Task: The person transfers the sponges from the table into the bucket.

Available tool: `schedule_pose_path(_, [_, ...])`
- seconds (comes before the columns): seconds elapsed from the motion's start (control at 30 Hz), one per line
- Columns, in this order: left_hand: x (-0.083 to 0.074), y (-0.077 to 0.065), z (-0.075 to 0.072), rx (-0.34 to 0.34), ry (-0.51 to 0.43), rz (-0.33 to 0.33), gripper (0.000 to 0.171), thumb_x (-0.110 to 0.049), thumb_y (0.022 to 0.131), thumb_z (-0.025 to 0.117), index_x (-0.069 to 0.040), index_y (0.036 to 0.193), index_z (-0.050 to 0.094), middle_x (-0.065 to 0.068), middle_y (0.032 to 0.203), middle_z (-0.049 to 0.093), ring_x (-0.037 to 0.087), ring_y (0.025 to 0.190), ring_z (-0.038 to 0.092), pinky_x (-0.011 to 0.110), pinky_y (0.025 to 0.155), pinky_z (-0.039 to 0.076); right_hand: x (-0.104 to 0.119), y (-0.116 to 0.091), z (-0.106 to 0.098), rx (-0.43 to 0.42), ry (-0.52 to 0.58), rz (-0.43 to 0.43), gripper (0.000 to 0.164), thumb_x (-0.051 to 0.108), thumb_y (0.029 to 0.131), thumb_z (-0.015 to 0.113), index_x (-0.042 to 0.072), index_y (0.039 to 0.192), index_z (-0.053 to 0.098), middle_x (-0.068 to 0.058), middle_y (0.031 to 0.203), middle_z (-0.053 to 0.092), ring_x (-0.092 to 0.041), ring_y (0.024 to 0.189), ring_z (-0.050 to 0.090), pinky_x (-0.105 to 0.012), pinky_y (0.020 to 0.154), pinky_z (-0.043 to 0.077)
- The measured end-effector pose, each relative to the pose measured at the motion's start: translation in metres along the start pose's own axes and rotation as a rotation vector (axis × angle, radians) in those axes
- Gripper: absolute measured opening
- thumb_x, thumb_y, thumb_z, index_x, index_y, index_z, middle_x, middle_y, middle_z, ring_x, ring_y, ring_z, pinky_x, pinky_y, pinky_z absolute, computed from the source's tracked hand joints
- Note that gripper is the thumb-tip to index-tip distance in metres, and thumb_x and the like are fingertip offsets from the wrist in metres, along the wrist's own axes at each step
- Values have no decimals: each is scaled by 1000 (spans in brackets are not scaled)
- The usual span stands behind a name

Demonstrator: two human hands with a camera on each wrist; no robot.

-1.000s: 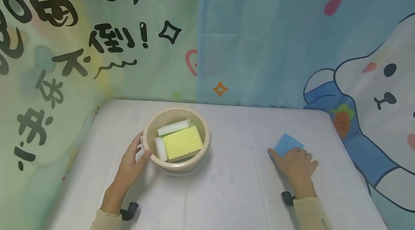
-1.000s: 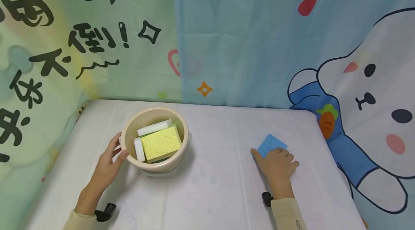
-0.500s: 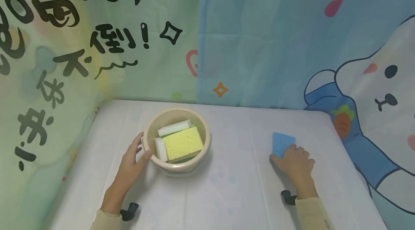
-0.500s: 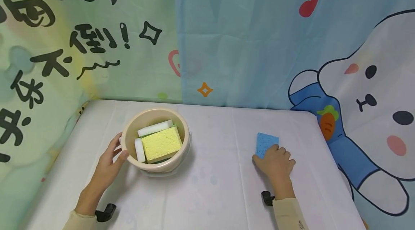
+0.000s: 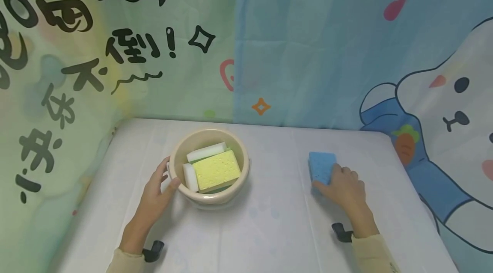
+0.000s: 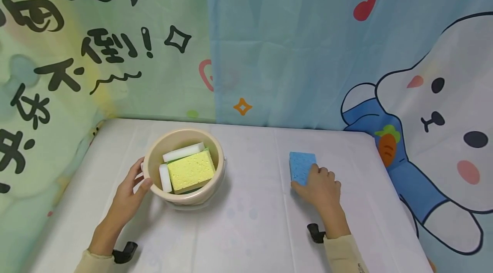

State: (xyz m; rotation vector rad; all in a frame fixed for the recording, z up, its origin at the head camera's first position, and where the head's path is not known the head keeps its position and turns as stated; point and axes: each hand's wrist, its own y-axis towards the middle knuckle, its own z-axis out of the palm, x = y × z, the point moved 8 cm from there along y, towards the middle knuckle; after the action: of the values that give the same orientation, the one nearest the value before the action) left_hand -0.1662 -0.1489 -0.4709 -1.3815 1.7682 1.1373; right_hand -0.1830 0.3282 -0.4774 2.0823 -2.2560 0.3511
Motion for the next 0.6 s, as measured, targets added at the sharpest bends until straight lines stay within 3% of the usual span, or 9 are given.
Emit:
schedule_pose_path(0.13, [2, 0, 0, 0, -4, 2, 62, -16, 100, 60, -5, 155, 32, 17, 156, 37, 36, 143, 34, 59, 111, 36, 21, -4, -13, -22, -1, -48, 86, 47, 87, 69, -25, 126, 42, -43, 109, 52, -54, 94, 54, -66, 69, 50])
schedule_pose_path(0.6, [2, 1, 0, 7, -23, 12, 61, -16, 101, 59, -7, 155, 32, 16, 156, 38, 35, 143, 33, 60, 111, 36, 77, -12, -48, -119, -17, -198, 84, 40, 85, 73, -22, 134, 44, -42, 123, 52, -55, 105, 55, -68, 81, 50])
